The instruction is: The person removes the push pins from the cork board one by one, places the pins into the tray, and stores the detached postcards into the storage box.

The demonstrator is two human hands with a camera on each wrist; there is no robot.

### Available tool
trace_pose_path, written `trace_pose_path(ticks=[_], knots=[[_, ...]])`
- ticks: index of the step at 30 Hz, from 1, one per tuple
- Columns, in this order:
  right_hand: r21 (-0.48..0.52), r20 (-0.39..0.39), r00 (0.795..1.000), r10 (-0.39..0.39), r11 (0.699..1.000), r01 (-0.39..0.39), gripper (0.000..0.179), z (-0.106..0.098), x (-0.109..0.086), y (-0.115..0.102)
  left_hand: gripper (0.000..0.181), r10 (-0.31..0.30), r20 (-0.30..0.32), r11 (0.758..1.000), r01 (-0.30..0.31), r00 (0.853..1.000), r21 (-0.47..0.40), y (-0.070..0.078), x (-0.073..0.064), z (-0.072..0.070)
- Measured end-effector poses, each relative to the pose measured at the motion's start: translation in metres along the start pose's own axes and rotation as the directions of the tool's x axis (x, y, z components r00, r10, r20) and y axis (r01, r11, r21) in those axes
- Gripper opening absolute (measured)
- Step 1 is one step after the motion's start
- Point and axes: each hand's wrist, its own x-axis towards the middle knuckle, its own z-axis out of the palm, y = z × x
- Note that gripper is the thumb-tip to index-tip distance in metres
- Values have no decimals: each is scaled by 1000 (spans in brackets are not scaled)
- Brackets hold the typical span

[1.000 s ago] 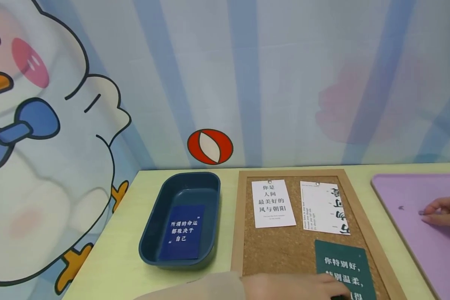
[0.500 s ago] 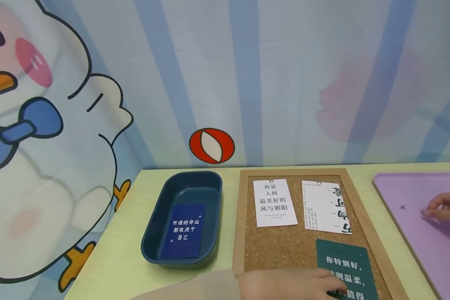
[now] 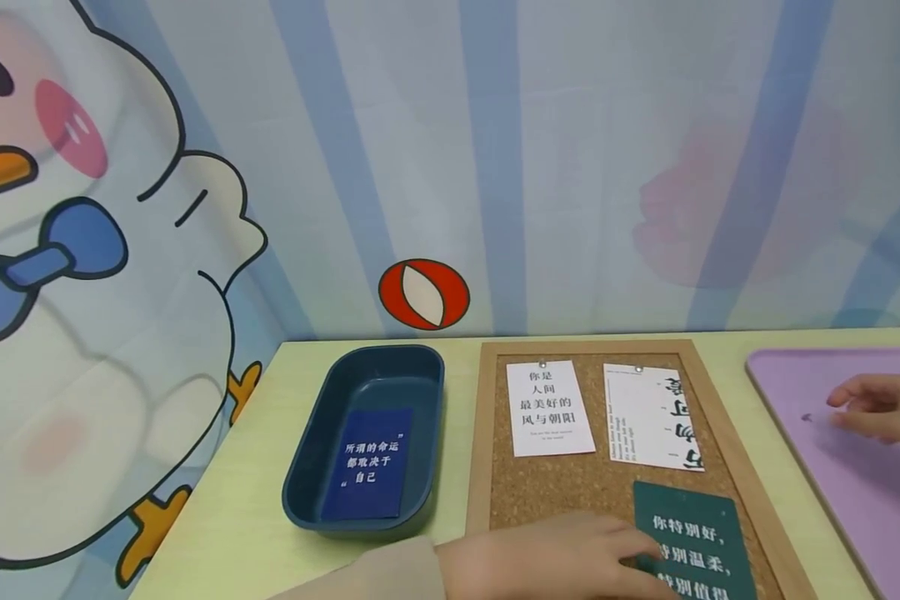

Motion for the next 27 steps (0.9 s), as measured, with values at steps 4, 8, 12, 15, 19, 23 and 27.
trace_pose_path(ticks=[4, 8, 12, 15, 19, 23, 27], knots=[[10, -7, 997, -71, 997, 71, 26, 5, -3, -22, 42, -6, -58, 1000, 7, 998, 18, 0, -13, -2], [-6, 11, 994, -105, 994, 105, 17, 10, -5, -38, 41, -35, -70, 997, 40, 997, 64, 2, -25, -5], [19, 66, 976, -205, 979, 205, 21, 14, -6, -48, 39, -52, -111, 990, 66, 992, 126, 4, -36, -9], [48, 103, 951, -291, 957, 287, 26, 17, -7, -54, 38, -64, -147, 983, 88, 987, 159, 5, -42, -12], [76, 148, 923, -355, 935, 348, 29, 22, -8, -63, 39, -79, -192, 981, 111, 978, 160, 6, -51, -15], [115, 194, 903, -383, 923, 367, 28, 27, -8, -71, 39, -97, -231, 982, 131, 968, 134, 7, -59, -18], [148, 220, 889, -402, 914, 377, 25, 30, -9, -78, 39, -122, -257, 978, 161, 959, 135, 7, -67, -19]])
